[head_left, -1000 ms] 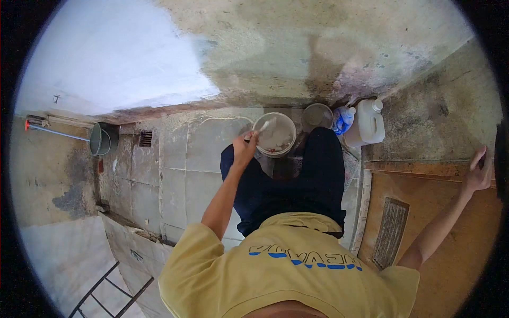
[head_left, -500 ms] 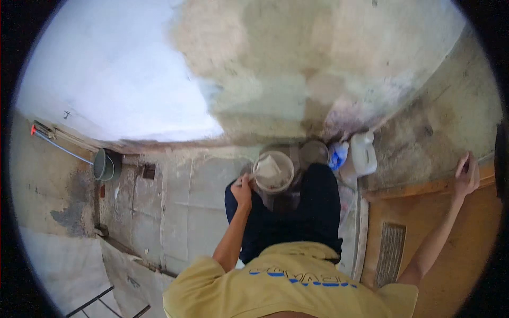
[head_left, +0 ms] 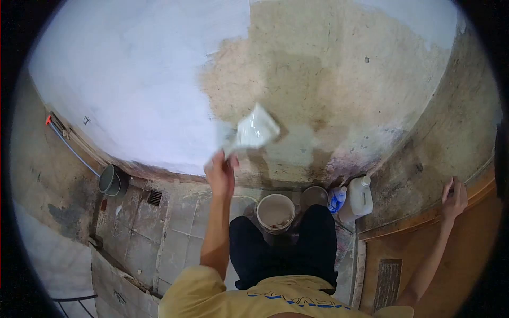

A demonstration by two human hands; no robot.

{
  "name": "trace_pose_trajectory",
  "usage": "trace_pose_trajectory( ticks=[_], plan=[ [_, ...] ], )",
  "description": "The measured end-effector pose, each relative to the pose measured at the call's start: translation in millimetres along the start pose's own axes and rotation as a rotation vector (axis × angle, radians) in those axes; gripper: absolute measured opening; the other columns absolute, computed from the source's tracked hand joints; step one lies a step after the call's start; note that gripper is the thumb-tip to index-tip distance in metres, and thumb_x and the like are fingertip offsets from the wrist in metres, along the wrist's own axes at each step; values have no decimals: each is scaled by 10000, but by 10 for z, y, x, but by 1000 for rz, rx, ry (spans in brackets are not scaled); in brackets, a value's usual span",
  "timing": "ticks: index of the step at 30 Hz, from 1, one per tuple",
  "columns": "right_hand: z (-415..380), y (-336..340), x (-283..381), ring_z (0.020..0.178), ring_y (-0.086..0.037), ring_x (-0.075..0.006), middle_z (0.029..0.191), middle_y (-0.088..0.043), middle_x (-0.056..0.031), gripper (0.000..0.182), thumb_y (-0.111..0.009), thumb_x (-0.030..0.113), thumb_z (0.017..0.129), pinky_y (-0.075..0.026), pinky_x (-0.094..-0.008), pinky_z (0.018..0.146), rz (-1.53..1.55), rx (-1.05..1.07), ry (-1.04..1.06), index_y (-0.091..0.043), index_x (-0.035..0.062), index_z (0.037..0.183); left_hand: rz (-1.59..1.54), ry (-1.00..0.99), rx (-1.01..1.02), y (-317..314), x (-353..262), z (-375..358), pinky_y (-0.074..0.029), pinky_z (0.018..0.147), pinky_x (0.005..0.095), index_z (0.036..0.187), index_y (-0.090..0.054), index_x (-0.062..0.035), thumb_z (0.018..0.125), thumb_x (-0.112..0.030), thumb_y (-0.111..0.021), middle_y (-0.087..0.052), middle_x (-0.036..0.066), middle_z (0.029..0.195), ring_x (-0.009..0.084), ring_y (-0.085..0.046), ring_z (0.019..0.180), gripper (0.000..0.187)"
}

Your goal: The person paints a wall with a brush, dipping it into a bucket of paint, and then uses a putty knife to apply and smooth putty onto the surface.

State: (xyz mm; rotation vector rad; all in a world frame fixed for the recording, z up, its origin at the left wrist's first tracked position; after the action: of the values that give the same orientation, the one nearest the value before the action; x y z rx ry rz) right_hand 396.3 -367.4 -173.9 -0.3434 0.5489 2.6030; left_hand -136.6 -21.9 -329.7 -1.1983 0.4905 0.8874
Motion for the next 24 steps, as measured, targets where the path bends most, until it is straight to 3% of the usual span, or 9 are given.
trace_pose_trajectory(
  ticks=[2, 3, 4, 5, 8, 15, 24],
  plan=[
    [38, 34, 70, 552, -551, -244, 690, -588, -107, 67, -598, 34, 891, -443, -340, 507, -13, 4, 56, -627, -19, 918, 106, -213, 78, -610, -573, 311, -444, 601, 301, 766, -576, 33, 957, -162, -544, -568, 73, 717, 143, -516, 624, 274],
    [17, 50, 57, 552, -551, -244, 690, -588, -107, 67, -598, 34, 891, -443, -340, 507, -14, 4, 57, -627, -19, 918, 116, -300, 199, -768, -727, 490, -442, 645, 323, 825, -578, 72, 957, -165, -525, -562, 103, 758, 182, -528, 668, 277],
    [-7, 16, 26, 566, -561, -248, 701, -597, -111, 66, -598, 31, 889, -448, -340, 513, -17, 52, 33, -627, -21, 917, 252, -346, 160, -991, -963, 581, -461, 664, 325, 814, -569, 78, 958, -150, -527, -566, 107, 761, 183, -543, 675, 273],
    [-20, -18, -1, 580, -570, -252, 712, -606, -116, 66, -598, 28, 886, -453, -339, 519, -19, 97, 7, -627, -23, 917, 235, -442, 169, -1257, -1213, 604, -468, 639, 288, 762, -585, 61, 952, -160, -570, -566, 56, 687, 120, -515, 639, 291],
    [13, 17, 48, 587, -572, -258, 716, -606, -125, 67, -599, 24, 883, -456, -346, 524, 9, 48, 33, -624, -31, 911, 294, -608, 294, -1635, -1606, 829, -493, 662, 273, 917, -645, 113, 935, -131, -588, -635, 90, 738, 139, -581, 658, 251],
    [47, 61, 88, 612, -592, -269, 723, -609, -136, 75, -594, 20, 883, -467, -357, 540, 12, 1, 40, -622, -49, 892, 443, -687, 464, -2117, -1896, 1054, -505, 651, 270, 985, -652, 113, 923, -118, -598, -676, 127, 774, 152, -616, 667, 245],
    [-43, 18, 8, 580, -569, -250, 712, -600, -130, 90, -589, 22, 892, -446, -340, 509, 2, -30, 66, -626, -56, 919, 562, -711, 452, -2204, -1893, 1120, -502, 612, 251, 952, -669, 95, 908, -146, -619, -686, 107, 771, 130, -619, 653, 250]
  ],
)
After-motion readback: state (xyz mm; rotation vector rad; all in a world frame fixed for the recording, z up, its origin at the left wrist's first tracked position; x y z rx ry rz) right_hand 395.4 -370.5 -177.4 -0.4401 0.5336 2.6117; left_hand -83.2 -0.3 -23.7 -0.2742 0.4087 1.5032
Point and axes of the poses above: each hand's wrist, its own z-axis towards the middle knuckle, its own y-axis out of the back of the hand, x = y × z, the point moved 7 cm from there along z, towards the middle knuckle
